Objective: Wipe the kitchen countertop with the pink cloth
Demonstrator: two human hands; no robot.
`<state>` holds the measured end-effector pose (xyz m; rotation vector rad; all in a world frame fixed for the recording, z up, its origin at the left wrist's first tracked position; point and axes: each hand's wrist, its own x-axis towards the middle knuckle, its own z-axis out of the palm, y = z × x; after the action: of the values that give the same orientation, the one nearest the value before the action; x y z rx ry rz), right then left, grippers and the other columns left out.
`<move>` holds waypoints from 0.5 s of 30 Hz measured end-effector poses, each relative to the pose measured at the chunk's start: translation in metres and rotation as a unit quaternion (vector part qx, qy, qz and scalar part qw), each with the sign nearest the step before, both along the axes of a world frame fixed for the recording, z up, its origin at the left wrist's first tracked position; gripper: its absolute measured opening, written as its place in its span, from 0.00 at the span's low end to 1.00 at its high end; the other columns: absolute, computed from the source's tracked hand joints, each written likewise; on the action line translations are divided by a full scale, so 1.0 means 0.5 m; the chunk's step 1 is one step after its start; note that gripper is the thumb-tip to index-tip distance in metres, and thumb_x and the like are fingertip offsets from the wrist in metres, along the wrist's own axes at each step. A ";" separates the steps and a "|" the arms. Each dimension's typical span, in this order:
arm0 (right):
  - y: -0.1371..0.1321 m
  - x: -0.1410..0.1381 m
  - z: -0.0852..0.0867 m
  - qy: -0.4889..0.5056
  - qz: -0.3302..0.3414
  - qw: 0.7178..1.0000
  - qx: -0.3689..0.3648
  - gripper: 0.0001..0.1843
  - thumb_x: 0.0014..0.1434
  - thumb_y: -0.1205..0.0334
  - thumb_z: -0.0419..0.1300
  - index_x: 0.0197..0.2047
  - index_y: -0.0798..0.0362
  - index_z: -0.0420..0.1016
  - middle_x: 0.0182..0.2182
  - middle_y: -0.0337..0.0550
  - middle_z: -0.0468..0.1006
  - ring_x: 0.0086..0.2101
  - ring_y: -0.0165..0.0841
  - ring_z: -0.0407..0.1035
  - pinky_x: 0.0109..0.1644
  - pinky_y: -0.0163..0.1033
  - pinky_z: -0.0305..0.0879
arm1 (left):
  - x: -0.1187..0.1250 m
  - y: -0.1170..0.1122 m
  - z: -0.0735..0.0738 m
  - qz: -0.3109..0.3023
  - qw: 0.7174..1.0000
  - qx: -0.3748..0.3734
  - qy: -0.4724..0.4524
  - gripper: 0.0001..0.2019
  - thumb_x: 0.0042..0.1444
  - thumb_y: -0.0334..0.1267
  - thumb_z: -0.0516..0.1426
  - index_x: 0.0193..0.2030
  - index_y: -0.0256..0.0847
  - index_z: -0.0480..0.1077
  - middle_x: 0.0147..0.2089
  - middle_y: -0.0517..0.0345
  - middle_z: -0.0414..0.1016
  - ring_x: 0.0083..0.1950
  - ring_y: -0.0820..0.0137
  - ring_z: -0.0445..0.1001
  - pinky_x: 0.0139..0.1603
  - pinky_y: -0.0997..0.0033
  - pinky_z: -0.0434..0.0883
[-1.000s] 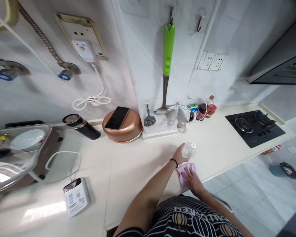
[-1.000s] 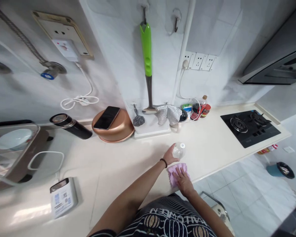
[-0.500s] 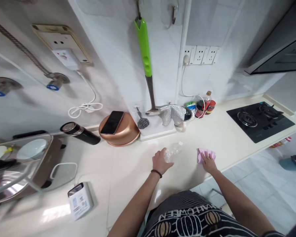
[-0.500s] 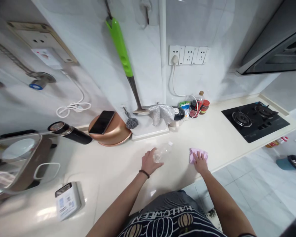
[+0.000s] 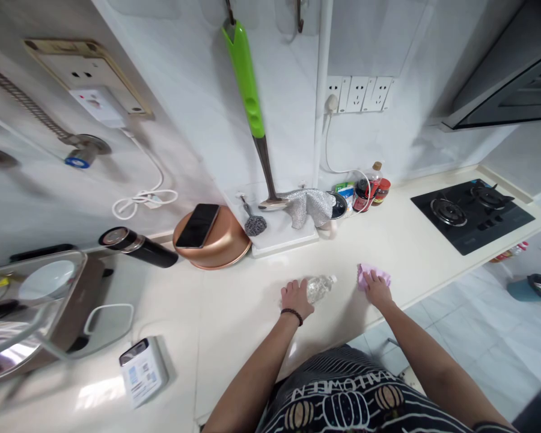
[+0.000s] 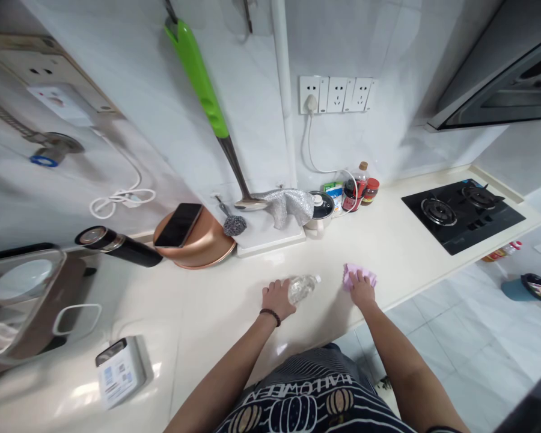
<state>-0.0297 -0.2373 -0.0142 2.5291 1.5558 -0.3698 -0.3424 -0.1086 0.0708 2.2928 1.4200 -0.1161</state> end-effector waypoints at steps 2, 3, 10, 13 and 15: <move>0.003 -0.005 0.013 0.007 -0.022 0.999 -0.023 0.36 0.66 0.62 0.47 0.76 0.42 0.53 0.75 0.49 0.54 0.64 0.51 0.60 0.68 0.59 0.53 | -0.011 0.008 -0.002 0.031 0.999 -0.011 -0.030 0.42 0.38 0.41 0.68 0.64 0.47 0.65 0.57 0.43 0.72 0.61 0.46 0.67 0.61 0.47 0.61; 0.004 -0.006 0.018 0.008 -0.025 0.999 -0.028 0.35 0.67 0.62 0.47 0.76 0.41 0.54 0.75 0.48 0.54 0.64 0.50 0.60 0.67 0.58 0.54 | -0.018 0.014 -0.004 0.049 0.997 -0.015 -0.053 0.43 0.38 0.43 0.69 0.65 0.48 0.65 0.56 0.45 0.72 0.61 0.47 0.68 0.61 0.48 0.62; -0.012 -0.029 0.008 0.004 -0.035 0.999 -0.005 0.37 0.66 0.65 0.46 0.77 0.45 0.52 0.76 0.46 0.51 0.70 0.54 0.50 0.69 0.63 0.53 | -0.107 0.082 -0.048 0.193 0.915 -0.007 -0.353 0.47 0.36 0.44 0.73 0.65 0.47 0.64 0.63 0.50 0.72 0.63 0.55 0.71 0.67 0.51 0.67; -0.047 -0.088 -0.014 0.012 0.042 0.999 0.023 0.38 0.64 0.69 0.46 0.76 0.46 0.55 0.75 0.46 0.53 0.72 0.55 0.47 0.70 0.63 0.53 | -0.153 0.112 -0.065 0.259 0.863 0.022 -0.433 0.45 0.37 0.43 0.74 0.64 0.48 0.64 0.64 0.54 0.71 0.64 0.56 0.71 0.69 0.49 0.67; -0.077 -0.147 -0.034 0.028 0.120 0.992 0.034 0.38 0.64 0.71 0.45 0.76 0.43 0.56 0.75 0.42 0.54 0.72 0.54 0.46 0.70 0.64 0.55 | -0.179 0.128 -0.072 0.299 0.838 0.042 -0.455 0.44 0.37 0.40 0.74 0.63 0.45 0.65 0.64 0.53 0.72 0.64 0.56 0.71 0.69 0.48 0.68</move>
<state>-0.1032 -0.2759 -0.0312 2.3606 1.8970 -0.3642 -0.4319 -0.0446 0.0346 1.4440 1.4698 1.0871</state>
